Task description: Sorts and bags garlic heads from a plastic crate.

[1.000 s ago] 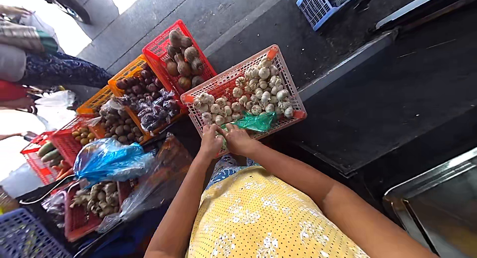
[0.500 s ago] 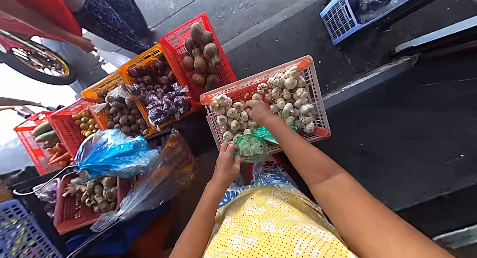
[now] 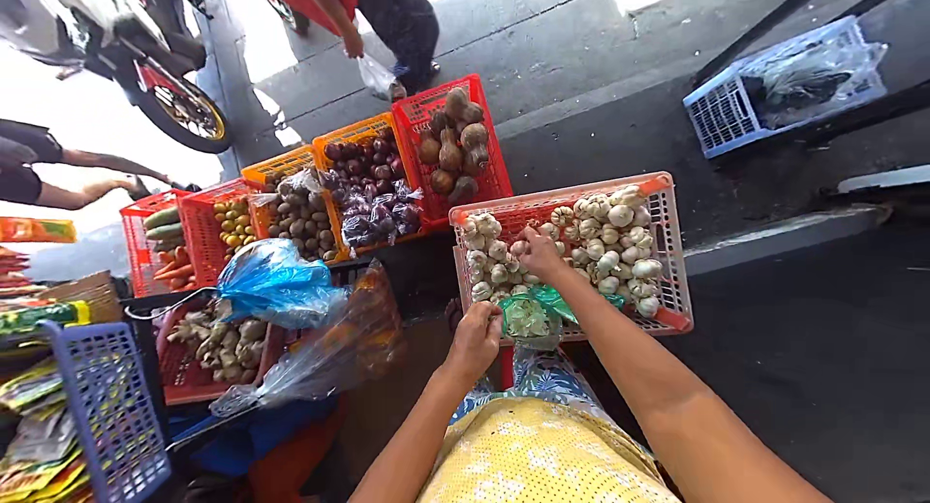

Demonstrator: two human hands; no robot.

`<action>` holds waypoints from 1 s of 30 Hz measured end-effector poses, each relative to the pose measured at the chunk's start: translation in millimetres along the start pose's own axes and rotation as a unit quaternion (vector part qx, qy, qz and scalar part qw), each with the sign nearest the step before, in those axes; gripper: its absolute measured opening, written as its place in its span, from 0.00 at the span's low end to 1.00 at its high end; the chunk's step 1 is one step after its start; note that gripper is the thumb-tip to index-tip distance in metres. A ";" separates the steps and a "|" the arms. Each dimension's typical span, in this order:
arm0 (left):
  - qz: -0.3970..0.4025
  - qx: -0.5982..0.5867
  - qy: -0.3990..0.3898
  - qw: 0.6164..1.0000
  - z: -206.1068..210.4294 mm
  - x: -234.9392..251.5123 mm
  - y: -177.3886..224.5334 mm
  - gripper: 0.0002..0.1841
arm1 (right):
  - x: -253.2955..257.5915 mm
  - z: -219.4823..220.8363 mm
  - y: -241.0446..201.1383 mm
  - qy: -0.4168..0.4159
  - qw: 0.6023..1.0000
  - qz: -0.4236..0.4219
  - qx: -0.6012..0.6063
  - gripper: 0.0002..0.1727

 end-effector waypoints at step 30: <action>-0.087 -0.363 0.008 0.928 -32.2 -3.5 80.8 0.38 | -165.6 -11.6 -135.8 0.074 0.994 0.010 -0.084 0.31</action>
Point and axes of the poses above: each hand's wrist, its own x-axis towards the middle knuckle, its own z-axis out of the palm, y = z × x, the point moved 7 cm from there along x, towards the middle knuckle, and after that the axes turned 15 degrees about x, right-handed, at the moved point
